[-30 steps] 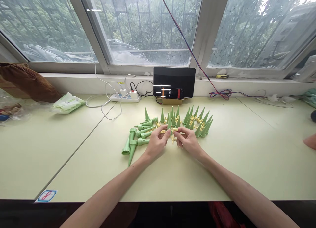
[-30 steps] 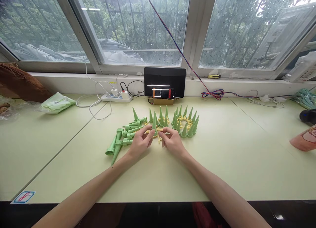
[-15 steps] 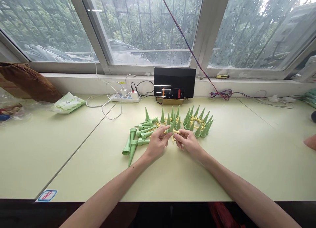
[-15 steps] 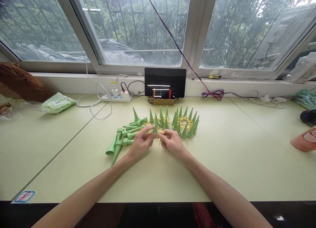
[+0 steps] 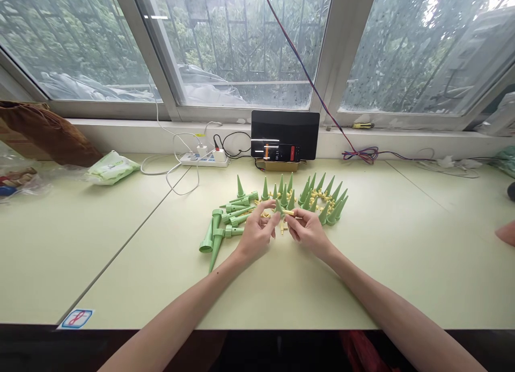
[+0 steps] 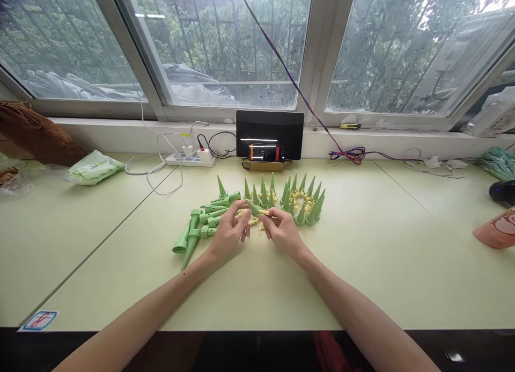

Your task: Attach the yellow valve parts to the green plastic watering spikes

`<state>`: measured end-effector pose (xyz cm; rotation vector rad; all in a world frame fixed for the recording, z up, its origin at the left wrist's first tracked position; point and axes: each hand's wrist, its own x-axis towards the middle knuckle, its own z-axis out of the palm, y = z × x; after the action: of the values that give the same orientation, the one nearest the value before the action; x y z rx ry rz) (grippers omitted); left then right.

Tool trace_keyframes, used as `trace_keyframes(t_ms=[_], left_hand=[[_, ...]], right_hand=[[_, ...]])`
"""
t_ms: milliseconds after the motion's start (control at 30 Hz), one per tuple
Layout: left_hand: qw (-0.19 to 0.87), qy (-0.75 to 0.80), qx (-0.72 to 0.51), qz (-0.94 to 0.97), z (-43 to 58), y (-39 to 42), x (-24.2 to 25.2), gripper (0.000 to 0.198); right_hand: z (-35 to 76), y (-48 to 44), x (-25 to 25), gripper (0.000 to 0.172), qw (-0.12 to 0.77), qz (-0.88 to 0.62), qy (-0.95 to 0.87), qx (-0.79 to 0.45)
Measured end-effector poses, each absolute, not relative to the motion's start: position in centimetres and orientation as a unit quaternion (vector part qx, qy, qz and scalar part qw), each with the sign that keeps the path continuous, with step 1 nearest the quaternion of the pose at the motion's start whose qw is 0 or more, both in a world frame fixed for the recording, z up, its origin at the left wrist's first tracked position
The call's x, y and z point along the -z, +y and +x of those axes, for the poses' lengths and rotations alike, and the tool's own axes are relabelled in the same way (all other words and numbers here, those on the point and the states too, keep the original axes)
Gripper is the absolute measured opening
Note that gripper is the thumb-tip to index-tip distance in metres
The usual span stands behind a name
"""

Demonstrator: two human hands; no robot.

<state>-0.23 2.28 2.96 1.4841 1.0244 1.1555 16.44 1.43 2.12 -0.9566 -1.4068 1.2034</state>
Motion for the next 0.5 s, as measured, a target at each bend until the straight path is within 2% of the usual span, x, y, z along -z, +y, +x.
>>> trace_keyframes(t_ms=[167,500], left_hand=[[0.476,0.434,-0.516,0.565,-0.4,3.0,-2.7,0.039],[0.477,0.443,-0.459,0.605,-0.5,2.4,-3.8,0.046]], right_hand=[[16.7,1.5,-1.9,0.028,0.51,-0.401,-0.613,-0.45],[16.6,1.2,-2.1,0.026,0.479,-0.413,-0.669,-0.391]])
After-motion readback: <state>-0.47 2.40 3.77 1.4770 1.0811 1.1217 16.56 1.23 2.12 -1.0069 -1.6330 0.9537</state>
